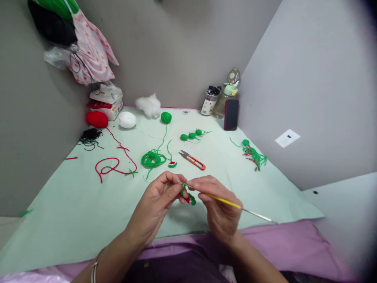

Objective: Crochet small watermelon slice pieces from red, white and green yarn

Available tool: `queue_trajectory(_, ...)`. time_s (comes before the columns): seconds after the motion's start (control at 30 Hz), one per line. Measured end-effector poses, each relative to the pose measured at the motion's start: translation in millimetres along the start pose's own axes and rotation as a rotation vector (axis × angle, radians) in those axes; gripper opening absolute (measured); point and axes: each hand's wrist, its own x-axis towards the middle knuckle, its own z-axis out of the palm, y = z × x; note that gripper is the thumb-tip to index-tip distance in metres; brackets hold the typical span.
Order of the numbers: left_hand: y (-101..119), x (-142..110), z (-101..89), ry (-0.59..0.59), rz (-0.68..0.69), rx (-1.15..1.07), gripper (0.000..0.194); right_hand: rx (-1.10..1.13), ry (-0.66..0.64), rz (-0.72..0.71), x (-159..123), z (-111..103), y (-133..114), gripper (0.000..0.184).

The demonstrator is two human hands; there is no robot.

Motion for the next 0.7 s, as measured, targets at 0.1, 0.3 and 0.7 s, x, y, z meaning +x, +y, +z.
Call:
queue_trajectory(0.1, 0, 0, -1.0, 0.001, -0.001, 0.000, 0.017, 0.026, 0.000, 0.046, 5, -3, -1, 0.016)
queue_trajectory(0.3, 1, -1, -2.2, 0.009, -0.008, 0.011, 0.020, 0.000, -0.021, 0.058, 8, -11, 0, 0.016)
queue_trajectory(0.7, 6, 1, -2.4, 0.064, -0.061, 0.041, 0.029, 0.140, 0.026, 0.260, 12, -18, -2, 0.016)
